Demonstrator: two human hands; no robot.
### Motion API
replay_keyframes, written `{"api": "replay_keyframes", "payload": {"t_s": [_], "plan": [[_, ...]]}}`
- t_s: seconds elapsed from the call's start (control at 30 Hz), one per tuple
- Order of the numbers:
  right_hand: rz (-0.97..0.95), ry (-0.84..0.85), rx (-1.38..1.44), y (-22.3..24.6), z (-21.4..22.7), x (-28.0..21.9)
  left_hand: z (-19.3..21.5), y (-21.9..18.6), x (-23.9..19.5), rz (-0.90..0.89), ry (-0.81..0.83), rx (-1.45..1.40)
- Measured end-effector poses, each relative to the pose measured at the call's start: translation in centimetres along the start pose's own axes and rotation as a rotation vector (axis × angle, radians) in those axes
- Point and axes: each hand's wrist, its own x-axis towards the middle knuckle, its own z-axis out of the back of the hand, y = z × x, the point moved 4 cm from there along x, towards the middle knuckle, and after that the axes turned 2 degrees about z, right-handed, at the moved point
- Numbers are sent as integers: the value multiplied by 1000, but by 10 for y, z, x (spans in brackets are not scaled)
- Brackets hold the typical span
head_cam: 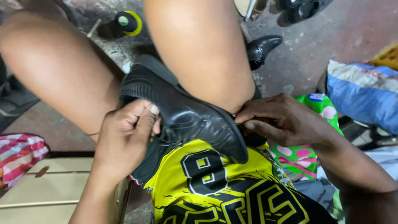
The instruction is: The person sits on the floor and sews a black shoe using a needle and thread. They repeatedly insert the needle into the shoe's upper and pull the thread through to stitch the material.
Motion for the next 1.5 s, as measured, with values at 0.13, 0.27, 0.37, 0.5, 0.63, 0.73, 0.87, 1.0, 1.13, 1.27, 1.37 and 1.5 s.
{"api": "replay_keyframes", "payload": {"t_s": [0.13,0.27,0.37,0.5,0.63,0.73,0.87,1.0,1.13,1.27,1.37,1.5], "plan": [[-5,-17,-29,2,-7,0,-11,-15,15,-315,150,387],[14,-35,-22,8,-5,2,-16,-13,27,-300,352,210],[-9,-8,-141,17,-3,6,-18,3,30,-348,320,343],[37,32,-312,28,-5,12,-39,43,43,-395,432,286],[45,141,-398,33,-4,19,-42,54,40,-425,405,121],[45,186,-465,36,-8,24,-46,55,41,-269,442,-1],[137,116,-554,46,-18,20,-47,52,41,-220,470,-93],[102,128,-693,50,-28,19,-48,50,39,-72,502,-344],[97,105,-700,50,-31,19,-48,51,40,-32,516,-345],[65,64,-683,48,-36,21,-40,47,42,-158,523,-196],[-10,114,-635,44,-32,19,-30,51,43,-258,512,1],[138,42,-708,44,-27,23,-26,63,46,-295,469,184]]}}
